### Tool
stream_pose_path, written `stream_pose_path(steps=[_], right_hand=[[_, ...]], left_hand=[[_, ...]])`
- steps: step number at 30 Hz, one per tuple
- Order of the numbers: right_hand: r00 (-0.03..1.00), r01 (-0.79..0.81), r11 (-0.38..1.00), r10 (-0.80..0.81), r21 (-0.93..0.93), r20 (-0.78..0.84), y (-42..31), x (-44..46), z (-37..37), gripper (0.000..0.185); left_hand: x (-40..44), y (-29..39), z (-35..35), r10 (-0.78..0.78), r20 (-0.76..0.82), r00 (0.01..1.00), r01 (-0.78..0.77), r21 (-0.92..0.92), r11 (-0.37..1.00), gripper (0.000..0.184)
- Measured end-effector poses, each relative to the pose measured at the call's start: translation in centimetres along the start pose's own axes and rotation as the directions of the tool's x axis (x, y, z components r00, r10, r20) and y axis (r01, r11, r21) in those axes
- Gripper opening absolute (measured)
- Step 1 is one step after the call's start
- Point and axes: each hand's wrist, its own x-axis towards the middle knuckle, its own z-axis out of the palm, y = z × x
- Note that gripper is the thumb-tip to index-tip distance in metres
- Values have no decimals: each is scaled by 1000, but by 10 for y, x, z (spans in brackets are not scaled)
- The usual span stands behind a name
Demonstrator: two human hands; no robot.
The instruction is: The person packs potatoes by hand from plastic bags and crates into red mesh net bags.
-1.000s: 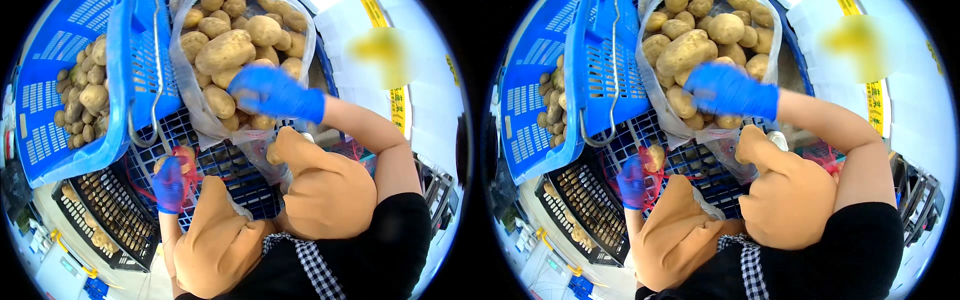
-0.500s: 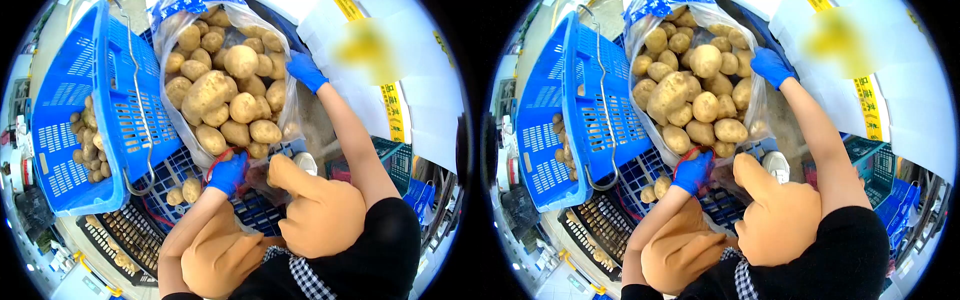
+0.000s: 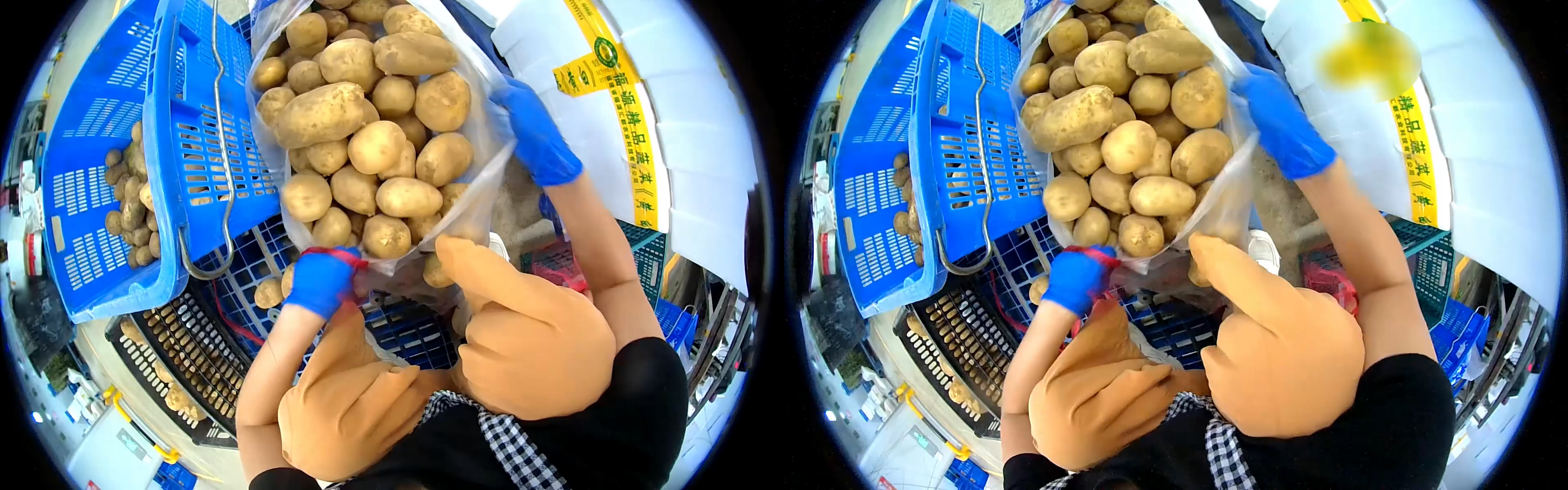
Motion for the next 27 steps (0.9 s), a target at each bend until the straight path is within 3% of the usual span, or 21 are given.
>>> stream_pose_path(steps=[2, 4, 5, 6, 8, 10, 11, 12, 14, 15, 18, 19, 21, 24, 26, 27], right_hand=[[998, -70, 997, 70, 45, -6, -10, -22, 3, 30], [983, -178, 982, 180, 55, -32, -11, -39, 4, 32], [978, -201, 977, 196, 67, 77, 7, -37, -10, 32], [960, -226, 971, 210, 73, 184, 24, -35, -23, 32], [972, -224, 974, 221, 37, 77, 35, -41, -11, 31], [962, -229, 894, 268, -386, 50, 46, -41, -17, 30], [963, -201, 792, 268, -577, 33, 50, -34, -21, 30], [986, -67, 596, 163, -800, 39, 54, -26, -25, 31], [989, 145, 17, 5, -989, 145, 66, -21, -35, 33], [876, 329, -55, -354, -943, 326, 78, -24, -41, 38], [604, 525, -206, -594, -826, 532, 28, -25, 8, 41], [561, 693, -185, -468, -697, 683, 36, -22, 14, 42], [359, 924, -54, -218, -379, 907, 66, -9, 17, 46], [492, 861, -297, 286, -412, 822, 104, -3, 18, 50], [433, 886, -295, 245, -358, 867, 109, 3, 18, 49], [404, 895, -299, 222, -332, 887, 109, 4, 18, 49]], left_hand=[[-21, -17, -10, 73, -24, 997, -72, 66, 995, 10], [-43, -23, -29, -11, 82, 997, 4, 82, 997, 10], [-54, -26, -27, -84, 188, 979, 46, 198, 979, 11], [-61, -18, -37, -53, 81, 995, 46, 84, 995, 11], [-62, -16, -32, -94, 144, 985, 87, 59, 994, 18], [-68, -23, 29, -103, 234, 967, 103, 15, 995, 19], [-64, -28, 54, -104, 261, 960, 108, 1, 994, 20], [-61, -23, 62, -43, 159, 986, 62, -117, 991, 19], [-55, -24, 84, -28, 337, 941, 29, 1, 1000, 17], [-52, -22, 82, -28, 277, 960, 37, -26, 999, 17], [-52, -21, 72, -39, 147, 988, 48, -56, 997, 16], [-54, -23, 72, -32, 135, 990, 37, -34, 999, 15], [-54, -22, 66, -33, 173, 984, 33, 0, 999, 11], [-61, -16, 38, -132, 22, 991, 133, -74, 988, 12], [-75, -24, 24, -251, -94, 963, 235, -151, 960, 20], [-79, -23, 12, -233, -233, 944, 192, -185, 964, 21]])
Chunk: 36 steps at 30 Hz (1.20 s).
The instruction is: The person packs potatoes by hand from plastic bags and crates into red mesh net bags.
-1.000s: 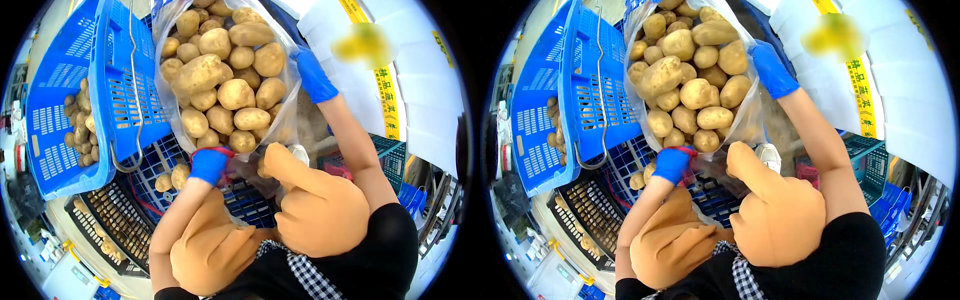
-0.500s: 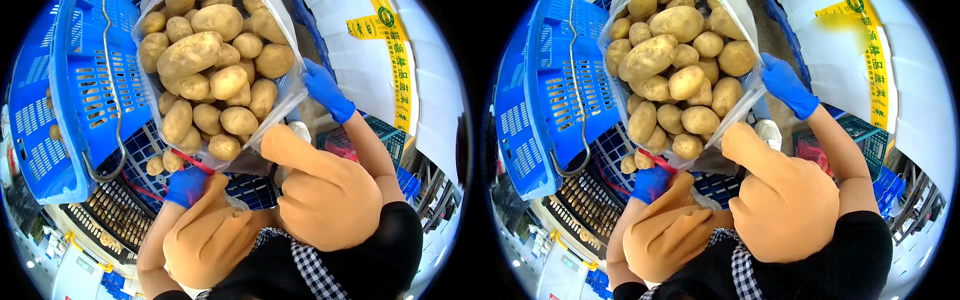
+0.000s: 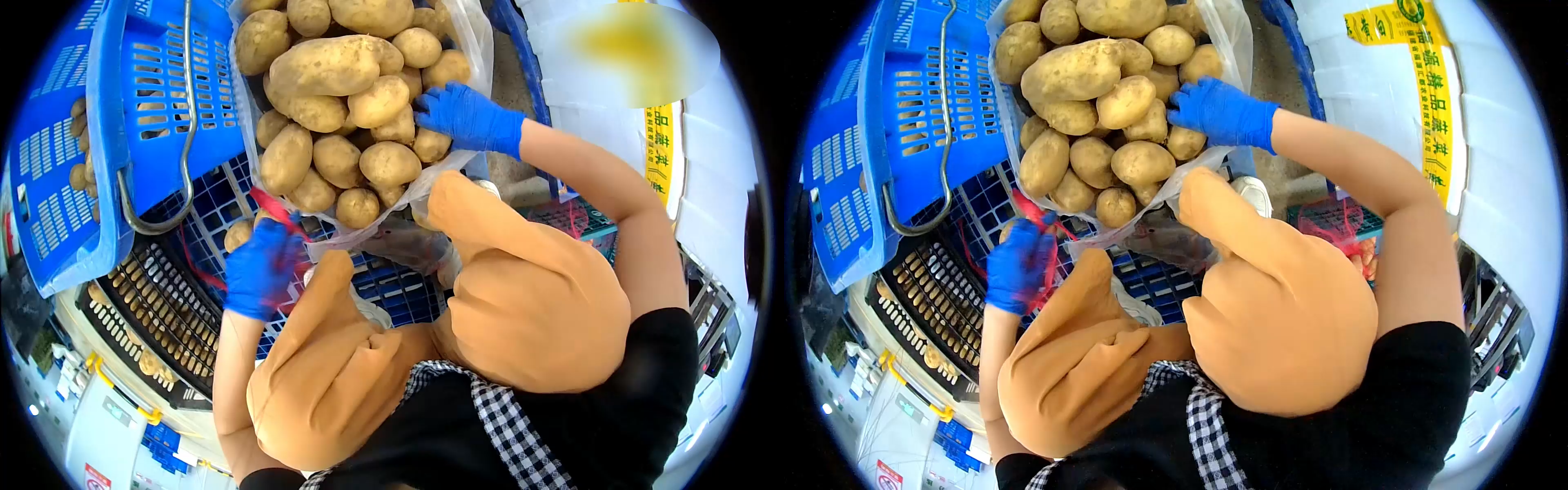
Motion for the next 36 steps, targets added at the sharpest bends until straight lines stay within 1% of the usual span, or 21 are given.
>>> stream_pose_path(steps=[1, 3, 4, 6, 7, 8, 9, 10, 12, 15, 17, 20, 23, 24, 27, 29, 30, 32, 34, 35, 36], right_hand=[[999, -18, 998, 19, 52, -31, 1, -1, -2, 50], [994, -49, 985, 64, 165, -87, -3, -7, -5, 52], [984, -106, 927, 151, 359, -100, -6, -12, -10, 54], [947, -178, 697, 313, 694, -72, -13, -28, -27, 58], [900, -164, 436, 433, 885, -47, -17, -35, -34, 61], [843, -99, 136, 538, 986, 10, -21, -41, -42, 63], [783, 14, -159, 616, 987, 88, -23, -47, -52, 66], [788, 160, -333, 610, 929, 82, -24, -49, -69, 67], [785, 245, -243, 617, 939, -45, -19, -47, -72, 68], [795, 357, -206, 579, 911, -180, -16, -40, -92, 71], [759, 466, -136, 570, 874, -316, -11, -34, -101, 73], [703, 482, 60, 570, 874, -426, 0, -28, -106, 75], [713, 481, 40, 563, 876, -417, 14, -22, -104, 75], [745, 443, -8, 559, 896, -363, 20, -19, -107, 80], [771, 561, -393, 569, 729, -287, 28, 0, -104, 73], [859, 501, -771, 499, 393, -116, 24, 15, -103, 60], [788, 553, -410, 541, 725, -294, 26, 19, -99, 59], [733, 494, 75, 499, 866, -462, 27, 29, -92, 57], [735, 434, 95, 538, 896, -413, 24, 37, -89, 56], [802, 507, -401, 543, 763, -247, 29, 42, -85, 57], [882, 459, -785, 458, 415, -109, 35, 50, -83, 59]], left_hand=[[3, 2, -12, 41, -145, 989, -46, -33, 998, 22], [5, 19, -36, -82, -145, 986, 81, -10, 997, 18], [6, 27, -44, -140, -145, 979, 142, 0, 990, 16], [9, 36, -51, -140, -220, 965, 125, -82, 989, 16], [12, 41, -54, -138, -259, 956, 109, -124, 986, 17], [17, 48, -59, -205, -197, 959, 153, -252, 956, 15], [23, 49, -59, -233, -183, 955, 163, -334, 928, 15], [30, 49, -58, -257, -169, 952, 168, -415, 894, 16], [44, 61, -64, -334, -91, 938, 206, -630, 749, 16], [55, 66, -75, -390, 110, 914, 267, -888, 374, 16], [64, 69, -80, -353, 81, 932, 213, -910, 355, 20], [77, 61, -78, -349, 108, 931, 213, -937, 278, 21], [87, 60, -84, -366, 85, 927, 218, -914, 341, 22], [89, 66, -87, -392, 102, 914, 235, -922, 308, 22], [90, 76, -93, -466, 193, 863, 322, -922, 214, 22], [84, 72, -90, -500, 283, 818, 412, -896, 168, 23], [80, 72, -88, -510, 282, 813, 399, -907, 133, 24], [66, 64, -83, -563, 301, 769, 421, -902, 92, 24], [63, 73, -91, -612, 330, 719, 454, -889, 53, 23], [59, 73, -92, -619, 343, 707, 466, -884, 42, 23], [53, 69, -93, -627, 355, 693, 479, -877, 33, 23]])
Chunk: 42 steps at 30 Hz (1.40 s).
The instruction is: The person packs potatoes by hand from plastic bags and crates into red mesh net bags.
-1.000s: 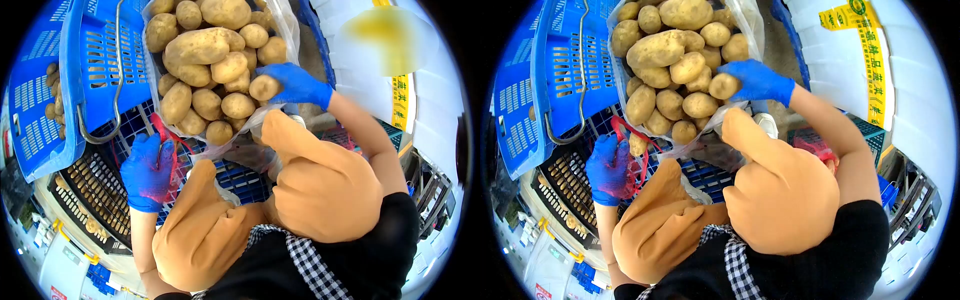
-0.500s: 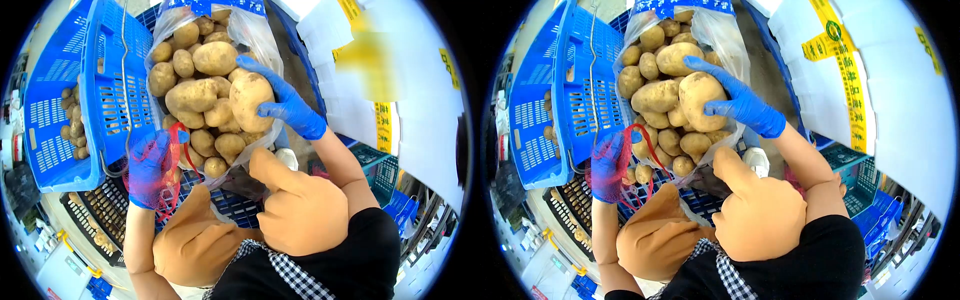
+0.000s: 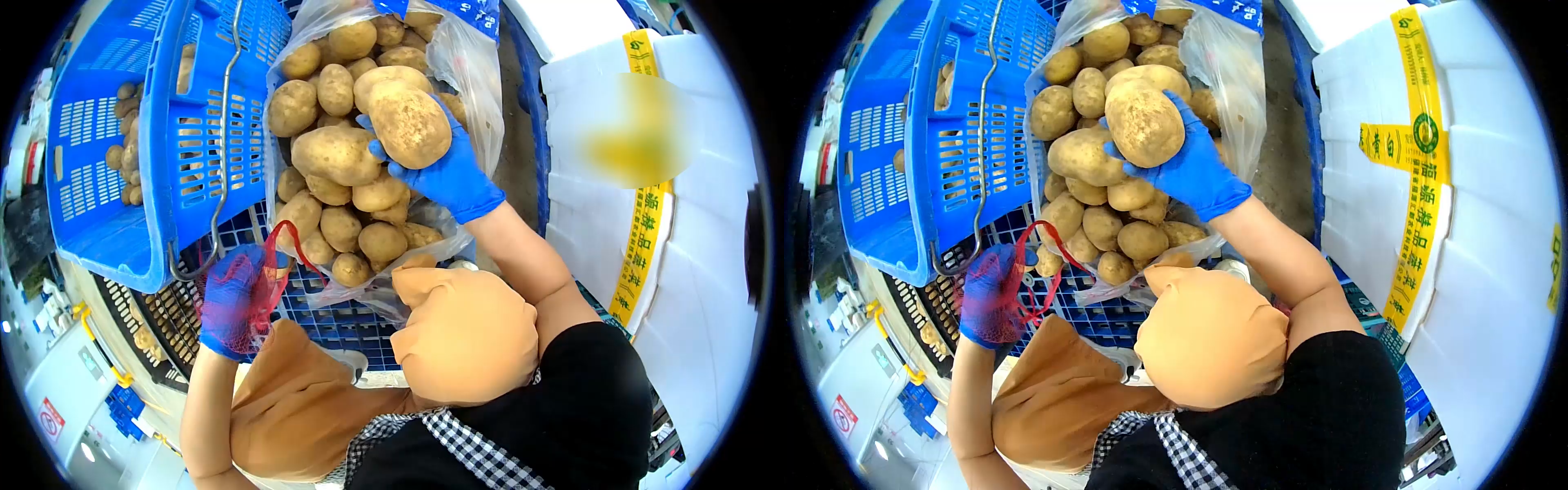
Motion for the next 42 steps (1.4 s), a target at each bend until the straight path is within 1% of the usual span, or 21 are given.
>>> stream_pose_path(steps=[1, 3, 5, 7, 13, 16, 19, 21, 24, 25, 27, 30, 31, 33, 34, 35, 36, 37, 39, 40, 42], right_hand=[[983, -161, 864, 181, 476, 4, 0, 5, -2, 61], [981, -164, 828, 193, 536, 2, -3, 6, 1, 60], [977, -157, 786, 212, 598, -22, -4, 4, 4, 60], [970, -136, 734, 236, 665, -63, -1, 1, 6, 60], [958, -279, 594, 115, 754, 263, 25, -17, 16, 60], [968, -249, 597, 161, 762, 191, 37, -30, 46, 63], [972, -235, 799, 198, 554, 126, 57, -36, 67, 61], [905, -411, 764, 274, 498, 326, 68, -38, 79, 60], [874, -484, 839, 481, 248, 78, 85, -53, 100, 60], [852, -517, 842, 523, 155, 3, 93, -52, 111, 60], [830, -550, 833, 538, -59, -145, 115, -60, 138, 60], [749, -587, 538, 645, -605, -153, 158, -47, 192, 63], [748, -519, 409, 643, -751, -167, 176, -38, 197, 68], [759, -409, 12, 559, -912, -334, 205, -15, 228, 71], [808, -310, 87, 550, -947, -214, 224, -4, 232, 71], [842, -208, 162, 532, -965, -92, 242, 8, 231, 71], [831, 37, 175, 541, -984, 128, 255, 23, 225, 68], [822, 307, -107, 530, -946, 207, 267, 30, 232, 69], [740, 669, -581, 585, -465, 334, 288, 41, 250, 71], [718, 694, -619, 563, -367, 409, 299, 38, 247, 74], [705, 707, -286, 363, -647, 610, 306, 44, 246, 69]], left_hand=[[-1, -4, -7, -18, -7, 1000, 18, 5, 1000, 23], [1, -16, -11, 14, -35, 999, -15, -29, 999, 22], [-1, -17, -11, -58, -47, 997, 51, -132, 990, 23], [5, -26, -26, -45, -15, 999, 45, -40, 998, 20], [12, -35, -48, -37, 6, 999, 37, -5, 999, 23], [15, -48, -66, 152, 115, 982, -160, 71, 985, 19], [14, -53, -75, 219, 186, 958, -226, 16, 974, 17], [22, -68, -94, 292, 216, 932, -299, 1, 954, 17], [15, -86, -126, 323, 151, 934, -286, -224, 932, 15], [16, -100, -142, 289, 88, 953, -264, -222, 939, 16], [17, -124, -169, 225, -26, 974, -226, -217, 950, 17], [37, -170, -196, 197, -66, 978, -205, -453, 868, 20], [39, -177, -196, 251, -52, 966, -239, -536, 809, 19], [46, -190, -188, 359, -28, 933, -278, -690, 668, 17], [42, -185, -190, 330, -103, 938, -318, -629, 709, 25], [36, -177, -189, 155, 28, 987, -72, -797, 600, 35], [28, -167, -192, 208, 109, 972, -18, -848, 529, 38], [27, -164, -199, 270, 181, 946, 39, -888, 458, 41], [35, -175, -217, 293, 172, 941, 12, -878, 479, 46], [41, -180, -225, 304, 169, 938, -3, -871, 491, 49], [53, -191, -236, 427, 101, 899, -149, -844, 515, 55]])
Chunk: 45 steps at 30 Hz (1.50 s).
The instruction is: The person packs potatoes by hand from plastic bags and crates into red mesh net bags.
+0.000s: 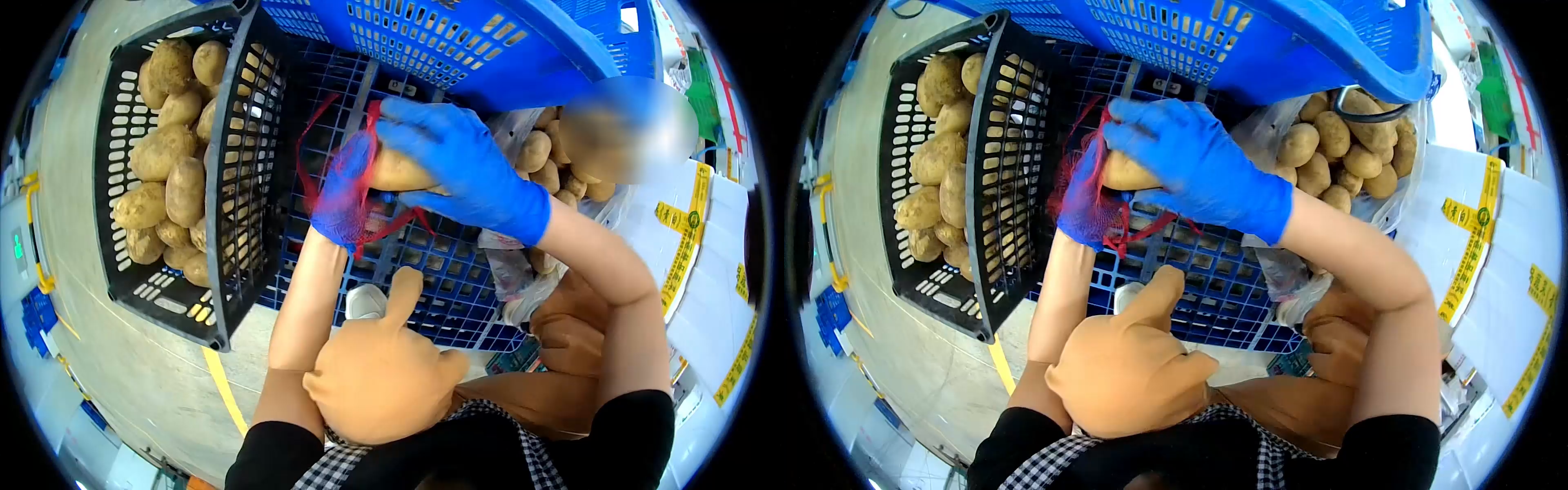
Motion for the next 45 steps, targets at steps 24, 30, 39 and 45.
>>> stream_pose_path(steps=[24, 30, 39, 45], right_hand=[[770, -72, -499, 522, 863, 366, 22, -100, 25, 84], [991, 17, -238, 136, 971, 16, -5, -63, 0, 84], [979, -71, 204, 204, 976, 29, -42, -58, 58, 66], [899, -195, -148, 367, 970, 237, 12, -94, 71, 59]], left_hand=[[-10, 100, 16, 743, -302, 598, -456, 634, 625, 11], [5, 83, 51, 809, 201, 552, -300, 953, -32, 27], [-6, 10, 12, 324, -326, 888, -93, 563, 821, 17], [19, -22, -51, 353, -183, 918, -162, 638, 753, 13]])
